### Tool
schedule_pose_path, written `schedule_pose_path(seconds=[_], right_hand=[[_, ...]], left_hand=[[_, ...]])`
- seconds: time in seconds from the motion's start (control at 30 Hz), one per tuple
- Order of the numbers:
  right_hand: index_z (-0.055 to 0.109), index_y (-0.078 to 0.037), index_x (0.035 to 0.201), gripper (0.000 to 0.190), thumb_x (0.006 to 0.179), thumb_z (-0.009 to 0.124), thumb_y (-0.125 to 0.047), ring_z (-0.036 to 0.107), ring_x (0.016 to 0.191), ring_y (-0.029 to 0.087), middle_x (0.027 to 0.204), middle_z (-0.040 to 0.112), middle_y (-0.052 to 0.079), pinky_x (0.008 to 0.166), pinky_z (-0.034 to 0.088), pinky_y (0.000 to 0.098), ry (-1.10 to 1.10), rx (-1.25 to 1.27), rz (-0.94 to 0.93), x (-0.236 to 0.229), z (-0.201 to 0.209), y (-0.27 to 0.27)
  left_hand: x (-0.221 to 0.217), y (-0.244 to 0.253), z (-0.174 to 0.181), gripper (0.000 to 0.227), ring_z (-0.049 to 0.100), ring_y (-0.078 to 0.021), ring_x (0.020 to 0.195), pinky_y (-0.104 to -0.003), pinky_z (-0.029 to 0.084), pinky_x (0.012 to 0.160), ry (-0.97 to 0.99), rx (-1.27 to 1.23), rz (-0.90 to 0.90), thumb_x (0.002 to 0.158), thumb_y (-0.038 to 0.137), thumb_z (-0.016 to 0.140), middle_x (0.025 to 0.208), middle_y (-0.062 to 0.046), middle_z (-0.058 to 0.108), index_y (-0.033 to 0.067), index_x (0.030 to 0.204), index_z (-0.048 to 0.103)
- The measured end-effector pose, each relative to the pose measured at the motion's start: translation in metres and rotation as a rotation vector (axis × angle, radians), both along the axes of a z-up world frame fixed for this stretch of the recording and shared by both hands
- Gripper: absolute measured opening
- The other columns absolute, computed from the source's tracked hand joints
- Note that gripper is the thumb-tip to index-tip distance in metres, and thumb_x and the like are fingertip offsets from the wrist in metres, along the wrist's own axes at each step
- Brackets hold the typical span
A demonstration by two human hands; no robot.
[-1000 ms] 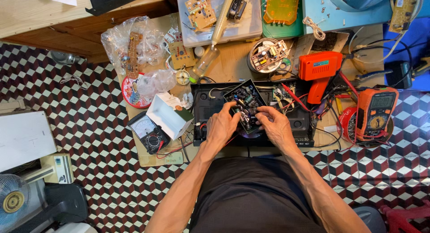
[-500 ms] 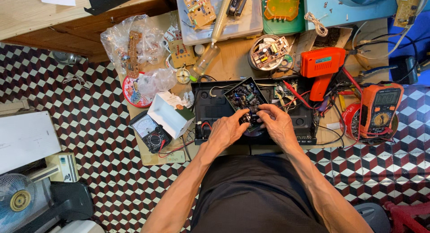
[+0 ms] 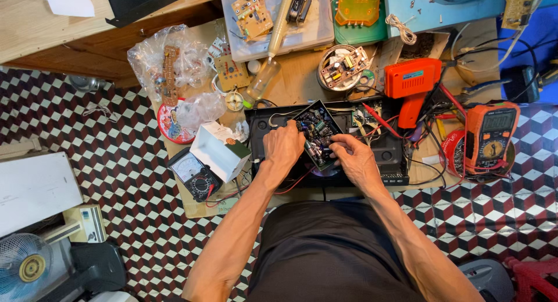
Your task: The person uses a heat gun on a circuit board, then uses a multimeter to test components. They handle small electronic parts and wires, placing them into a box and continuing to work on the internal components of a disassembled electronic device.
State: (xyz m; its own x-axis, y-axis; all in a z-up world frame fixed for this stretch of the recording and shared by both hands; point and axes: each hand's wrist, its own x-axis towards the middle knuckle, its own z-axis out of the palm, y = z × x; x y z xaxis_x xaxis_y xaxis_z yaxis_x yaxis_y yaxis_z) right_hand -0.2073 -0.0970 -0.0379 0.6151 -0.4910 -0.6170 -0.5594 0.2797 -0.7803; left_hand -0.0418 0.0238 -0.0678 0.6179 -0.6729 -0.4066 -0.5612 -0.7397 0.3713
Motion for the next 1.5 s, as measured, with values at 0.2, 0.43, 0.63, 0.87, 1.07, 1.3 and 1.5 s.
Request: schedule_pose_path(seconds=[0.2, 0.43, 0.63, 0.87, 1.07, 1.3, 1.5], right_hand=[[0.067, -0.002, 0.126, 0.034, 0.099, 0.060, -0.021, 0.071, 0.093, 0.014, 0.107, 0.075, 0.008, 0.076, 0.057, 0.0284, 0.021, -0.013, 0.016, 0.001, 0.006, -0.001], [0.066, -0.001, 0.126, 0.033, 0.099, 0.060, -0.020, 0.071, 0.092, 0.015, 0.106, 0.075, 0.008, 0.076, 0.057, 0.0285, 0.008, -0.002, 0.016, -0.001, 0.000, -0.003], [0.068, 0.000, 0.124, 0.032, 0.097, 0.063, -0.018, 0.071, 0.091, 0.015, 0.105, 0.076, 0.008, 0.076, 0.056, 0.0268, -0.032, 0.040, -0.023, 0.000, -0.005, -0.004], [0.069, 0.000, 0.125, 0.033, 0.098, 0.066, -0.018, 0.067, 0.090, 0.010, 0.106, 0.076, 0.008, 0.076, 0.052, 0.0234, -0.185, 0.009, -0.157, -0.004, 0.043, 0.001], [0.070, -0.001, 0.124, 0.029, 0.099, 0.067, -0.015, 0.066, 0.090, 0.008, 0.100, 0.073, 0.004, 0.081, 0.053, 0.0216, -0.264, -0.076, -0.120, 0.000, 0.074, 0.003], [0.071, -0.001, 0.120, 0.026, 0.097, 0.070, -0.014, 0.065, 0.090, 0.006, 0.101, 0.072, 0.001, 0.082, 0.053, 0.0208, -0.365, -0.070, -0.084, -0.006, 0.077, -0.016], [0.070, -0.001, 0.117, 0.025, 0.095, 0.071, -0.013, 0.065, 0.087, 0.007, 0.100, 0.072, 0.003, 0.078, 0.054, 0.0223, -0.462, 0.143, -0.084, -0.014, 0.068, -0.056]], left_hand=[[-0.006, -0.002, 0.007, 0.028, 0.073, -0.0384, 0.073, -0.051, 0.056, 0.067, 0.059, -0.084, 0.142, 0.085, 0.031, 0.074, 0.077, -0.018, 0.074, 0.0097, 0.104, 0.074], [-0.011, 0.005, 0.036, 0.026, 0.072, -0.0231, 0.070, -0.035, 0.056, 0.065, 0.332, -0.303, 0.331, 0.088, 0.028, 0.078, 0.077, -0.010, 0.074, 0.0110, 0.107, 0.074], [-0.022, 0.012, 0.056, 0.018, 0.075, -0.0117, 0.082, -0.027, 0.061, 0.073, 0.434, -0.689, 0.370, 0.089, 0.016, 0.080, 0.092, -0.005, 0.078, 0.0050, 0.100, 0.070], [-0.034, 0.007, 0.081, 0.020, 0.075, -0.0122, 0.082, -0.027, 0.061, 0.074, 0.425, -0.808, 0.274, 0.090, 0.013, 0.078, 0.094, -0.005, 0.077, 0.0046, 0.105, 0.070], [-0.044, 0.001, 0.098, 0.019, 0.074, -0.0118, 0.079, -0.026, 0.060, 0.071, 0.430, -0.869, 0.244, 0.091, 0.011, 0.077, 0.094, -0.005, 0.076, 0.0050, 0.109, 0.073], [-0.066, -0.015, 0.115, 0.019, 0.076, -0.0104, 0.087, -0.026, 0.061, 0.077, 0.494, -0.905, 0.420, 0.093, 0.011, 0.074, 0.096, -0.005, 0.079, 0.0058, 0.111, 0.072], [-0.086, -0.044, 0.124, 0.021, 0.076, -0.0104, 0.093, -0.026, 0.061, 0.081, 0.480, -0.953, 0.503, 0.094, 0.011, 0.072, 0.101, -0.005, 0.079, 0.0050, 0.114, 0.071]])
